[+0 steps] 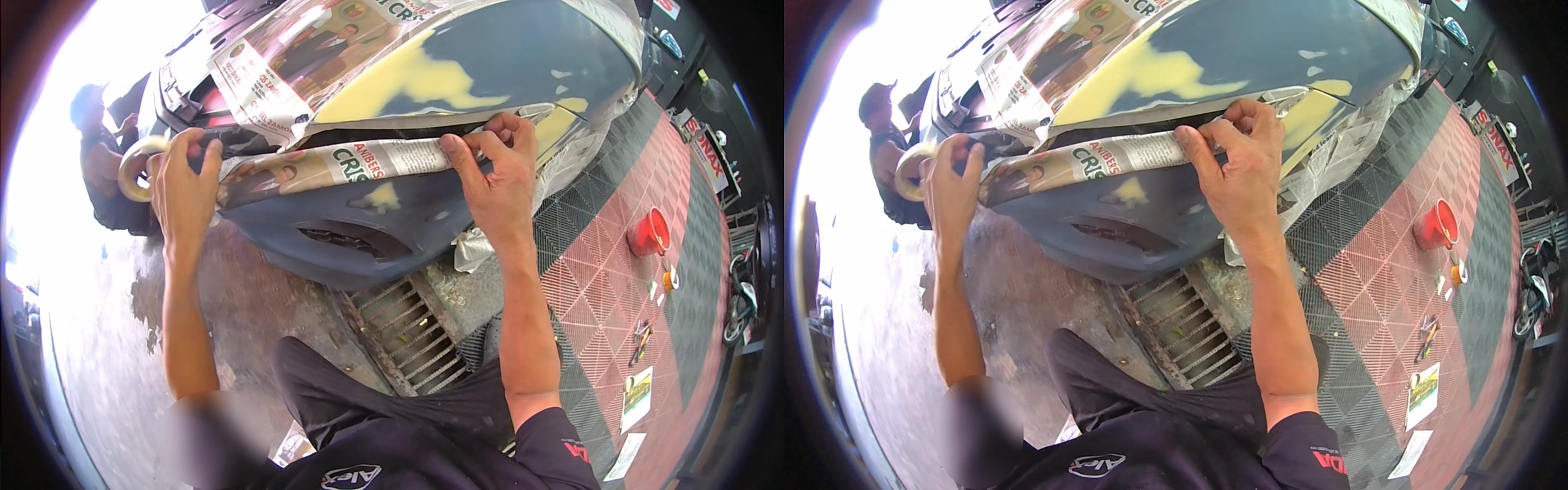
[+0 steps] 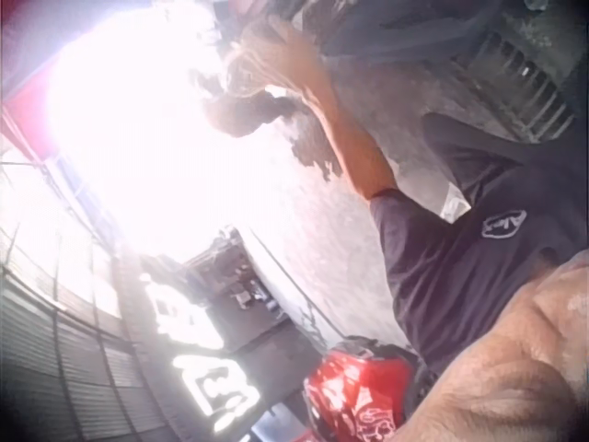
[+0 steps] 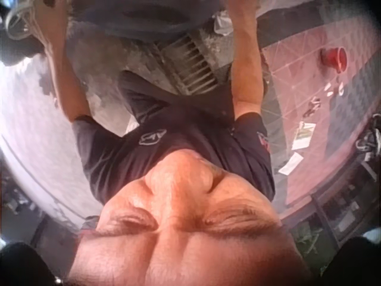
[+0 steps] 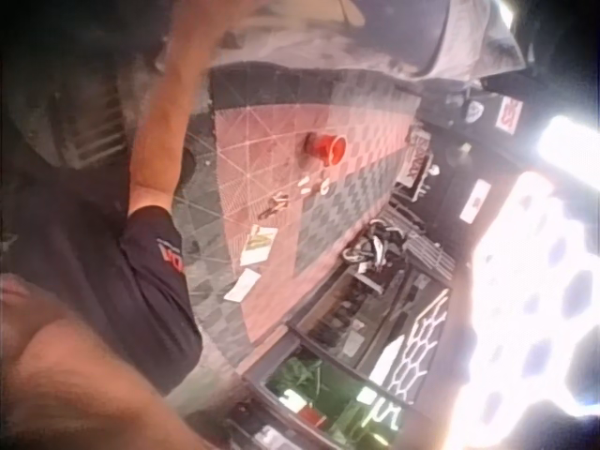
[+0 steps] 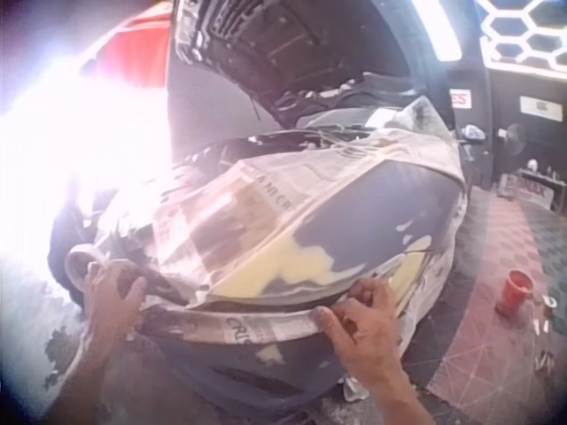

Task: The person tapes newspaper sheets onto the front of a car using masking tape. They place and smooth the paper over the hood and bumper, then apply tape along the edges to secure the coverage.

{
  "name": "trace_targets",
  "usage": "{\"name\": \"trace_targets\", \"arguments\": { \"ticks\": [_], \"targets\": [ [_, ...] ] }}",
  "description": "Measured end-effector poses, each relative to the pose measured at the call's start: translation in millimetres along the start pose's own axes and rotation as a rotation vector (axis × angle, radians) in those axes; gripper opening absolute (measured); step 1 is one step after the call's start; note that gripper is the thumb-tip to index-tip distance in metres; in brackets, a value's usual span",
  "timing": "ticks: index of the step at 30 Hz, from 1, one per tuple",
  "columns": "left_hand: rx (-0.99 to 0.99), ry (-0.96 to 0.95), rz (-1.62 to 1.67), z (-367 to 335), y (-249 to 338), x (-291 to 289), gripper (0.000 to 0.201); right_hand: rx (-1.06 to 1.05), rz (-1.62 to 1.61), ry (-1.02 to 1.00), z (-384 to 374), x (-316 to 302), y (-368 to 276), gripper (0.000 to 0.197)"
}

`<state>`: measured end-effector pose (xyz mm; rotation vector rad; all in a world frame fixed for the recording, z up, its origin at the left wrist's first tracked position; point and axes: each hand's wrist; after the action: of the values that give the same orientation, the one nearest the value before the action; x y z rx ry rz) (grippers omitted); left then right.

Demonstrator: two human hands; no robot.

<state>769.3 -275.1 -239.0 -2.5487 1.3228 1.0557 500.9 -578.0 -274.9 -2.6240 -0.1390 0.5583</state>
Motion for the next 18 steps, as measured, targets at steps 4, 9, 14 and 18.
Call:
{"name": "trace_targets", "arguments": {
  "ticks": [4,9,14,18],
  "targets": [
    [0.396,0.274,-0.192,46.7,58.4,-9.5,0.038,0.002,0.001,0.048,2.0,4.8,4.9,0.024],
    [0.394,0.140,-0.288,58.6,68.5,9.7,0.042,0.019,0.009,0.045,0.5,5.4,0.8,0.024],
    [0.429,0.105,-0.138,34.7,62.6,24.5,0.021,0.005,-0.059,0.031,0.9,-2.7,0.5,0.028],
    [0.422,0.007,-0.055,25.3,64.8,23.2,0.020,-0.074,-0.037,-0.013,0.1,-13.5,-2.5,0.036]
  ]
}}
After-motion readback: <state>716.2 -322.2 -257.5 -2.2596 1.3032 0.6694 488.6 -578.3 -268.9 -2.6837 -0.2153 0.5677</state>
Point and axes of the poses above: each hand's wrist, its own z-axis away from the middle knuckle, its own x-axis out of the palm, y = z × x, and after that the axes turned 3 degrees about -x, right-handed
